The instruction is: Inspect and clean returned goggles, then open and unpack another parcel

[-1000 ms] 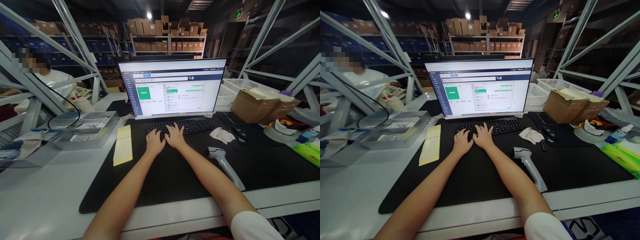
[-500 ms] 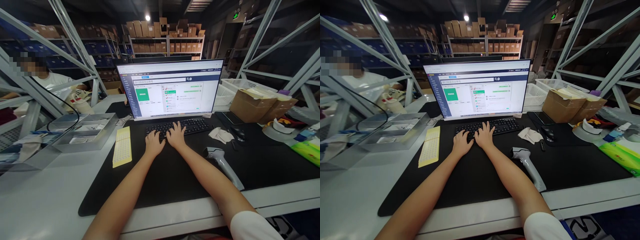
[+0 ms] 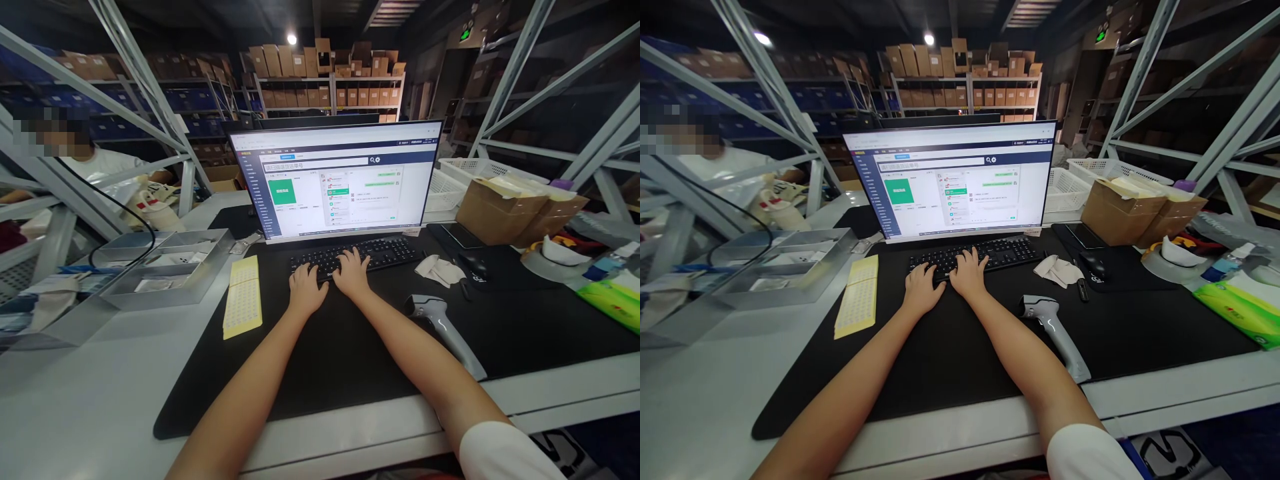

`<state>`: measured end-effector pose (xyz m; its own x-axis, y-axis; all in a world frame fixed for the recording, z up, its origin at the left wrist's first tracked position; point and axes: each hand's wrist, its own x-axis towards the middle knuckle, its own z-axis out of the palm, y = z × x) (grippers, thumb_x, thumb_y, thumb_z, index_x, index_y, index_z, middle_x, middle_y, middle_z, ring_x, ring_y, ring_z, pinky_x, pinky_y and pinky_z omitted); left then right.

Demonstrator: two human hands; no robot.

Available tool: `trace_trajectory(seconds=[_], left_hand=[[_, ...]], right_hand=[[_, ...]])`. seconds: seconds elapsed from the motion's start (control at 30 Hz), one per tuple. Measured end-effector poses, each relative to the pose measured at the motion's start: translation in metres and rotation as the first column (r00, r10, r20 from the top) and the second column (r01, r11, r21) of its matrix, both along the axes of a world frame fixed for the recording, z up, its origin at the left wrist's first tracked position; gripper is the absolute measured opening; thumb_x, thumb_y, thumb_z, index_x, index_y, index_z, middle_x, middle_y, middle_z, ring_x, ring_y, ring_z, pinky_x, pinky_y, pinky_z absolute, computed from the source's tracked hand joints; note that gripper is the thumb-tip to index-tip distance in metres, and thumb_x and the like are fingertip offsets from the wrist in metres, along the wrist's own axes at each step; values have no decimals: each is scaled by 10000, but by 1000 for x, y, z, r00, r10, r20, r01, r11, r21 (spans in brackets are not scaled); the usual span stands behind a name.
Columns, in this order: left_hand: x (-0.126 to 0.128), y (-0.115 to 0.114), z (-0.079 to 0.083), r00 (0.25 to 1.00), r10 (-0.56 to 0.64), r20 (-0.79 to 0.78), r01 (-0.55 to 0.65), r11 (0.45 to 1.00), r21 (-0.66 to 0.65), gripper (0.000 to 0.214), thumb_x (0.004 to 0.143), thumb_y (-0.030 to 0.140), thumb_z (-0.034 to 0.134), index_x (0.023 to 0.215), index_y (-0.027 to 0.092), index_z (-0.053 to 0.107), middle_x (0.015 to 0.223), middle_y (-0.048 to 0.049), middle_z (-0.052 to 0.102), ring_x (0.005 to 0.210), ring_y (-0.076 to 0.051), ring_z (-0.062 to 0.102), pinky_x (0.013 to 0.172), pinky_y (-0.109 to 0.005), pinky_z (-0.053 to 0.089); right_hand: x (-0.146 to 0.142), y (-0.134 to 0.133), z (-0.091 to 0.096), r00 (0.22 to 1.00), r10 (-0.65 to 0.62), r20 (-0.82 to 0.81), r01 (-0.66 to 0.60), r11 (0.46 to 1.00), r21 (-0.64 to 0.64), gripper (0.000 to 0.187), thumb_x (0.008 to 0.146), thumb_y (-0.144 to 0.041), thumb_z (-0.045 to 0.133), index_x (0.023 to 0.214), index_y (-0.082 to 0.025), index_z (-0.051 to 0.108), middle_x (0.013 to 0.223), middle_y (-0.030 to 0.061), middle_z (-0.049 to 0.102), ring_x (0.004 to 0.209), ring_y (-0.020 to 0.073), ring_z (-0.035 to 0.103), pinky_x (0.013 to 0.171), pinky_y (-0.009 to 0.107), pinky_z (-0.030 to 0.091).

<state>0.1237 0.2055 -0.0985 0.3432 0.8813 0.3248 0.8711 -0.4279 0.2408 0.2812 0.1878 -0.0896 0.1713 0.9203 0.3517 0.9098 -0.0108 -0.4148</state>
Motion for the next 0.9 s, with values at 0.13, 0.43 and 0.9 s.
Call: trace_trajectory(seconds=[0.13,0.43,0.9], left_hand=[[0,1,-1,1000,5,-19,-5,1000,-7,598,914,404,557,1418,82,559,1515,-205,492,1435,-380,399,1186,-547,328],[0,1,-3,1000,1,-9,-1,1000,1,590,917,405,557,1421,98,555,1517,-201,495,1433,-374,407,1191,-546,325],[-1,2,-4,1000,-4,-10,4,1000,17,589,913,407,572,1414,98,561,1508,-210,500,1429,-378,417,1187,-542,336]], right_hand=[[0,0,0,1000,2,-31,-2,1000,21,450,901,-196,449,1313,-118,611,1507,167,508,1525,369,222,1179,766,90],[0,0,1,998,-9,-60,9,1000,-3,444,913,-199,450,1322,-122,605,1476,166,540,1506,363,269,1181,761,102],[1,1,0,996,-20,-89,21,1000,10,430,909,-191,455,1305,-134,611,1450,169,562,1494,353,296,1185,752,106]])
